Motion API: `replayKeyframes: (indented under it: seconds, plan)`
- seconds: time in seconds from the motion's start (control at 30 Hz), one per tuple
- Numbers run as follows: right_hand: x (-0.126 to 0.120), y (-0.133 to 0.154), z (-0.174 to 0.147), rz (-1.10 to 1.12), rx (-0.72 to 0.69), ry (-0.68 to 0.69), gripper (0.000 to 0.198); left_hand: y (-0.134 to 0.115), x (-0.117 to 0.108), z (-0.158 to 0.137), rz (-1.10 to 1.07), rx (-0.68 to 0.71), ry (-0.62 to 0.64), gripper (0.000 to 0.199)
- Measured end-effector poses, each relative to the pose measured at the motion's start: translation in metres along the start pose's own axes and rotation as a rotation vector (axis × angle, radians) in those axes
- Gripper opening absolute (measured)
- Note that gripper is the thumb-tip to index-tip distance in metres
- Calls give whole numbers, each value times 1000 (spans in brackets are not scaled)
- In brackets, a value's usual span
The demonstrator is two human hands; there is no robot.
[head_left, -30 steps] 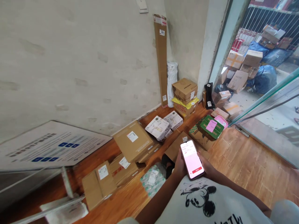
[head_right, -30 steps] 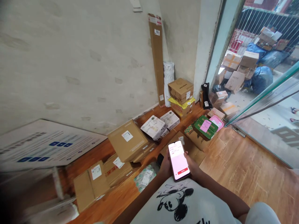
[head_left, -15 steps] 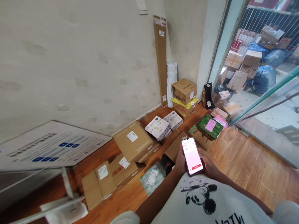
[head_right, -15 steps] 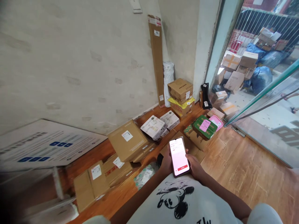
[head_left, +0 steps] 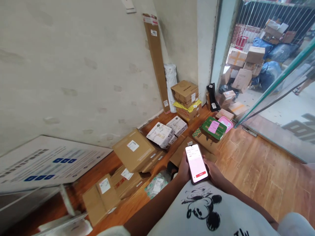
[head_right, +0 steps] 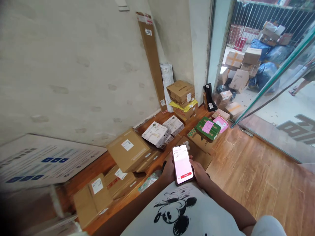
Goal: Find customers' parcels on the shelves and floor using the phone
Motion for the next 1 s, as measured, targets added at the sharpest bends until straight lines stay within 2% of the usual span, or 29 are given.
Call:
replayKeyframes:
  seconds: [0.07,0.23,0.37,0.6,0.77,1.0]
  plan:
    - [-14,8,-13,5,-33,-35,52,17,10,2,11,-4,13,67]
    - [-53,15,-44,80,-4,-81,56,63,33,11,30,-11,47,74]
    - [-71,19,-61,157,-25,-95,54,87,46,11,36,-35,91,75]
    - [-71,26,-73,207,-69,-51,43,93,54,13,51,-13,145,73]
    - [-67,29,-73,210,-64,-26,48,90,53,13,60,25,141,69]
    - [-77,33,-65,89,-122,-38,42,83,62,5,82,66,117,65]
Point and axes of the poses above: each hand's wrist, its own z-axis towards the middle knuckle, its own x-axis out of the palm, y = z × x, the point moved 7 cm from there along z, towards the middle knuckle, and after that the axes turned 10 degrees about z, right-handed, at the moved point
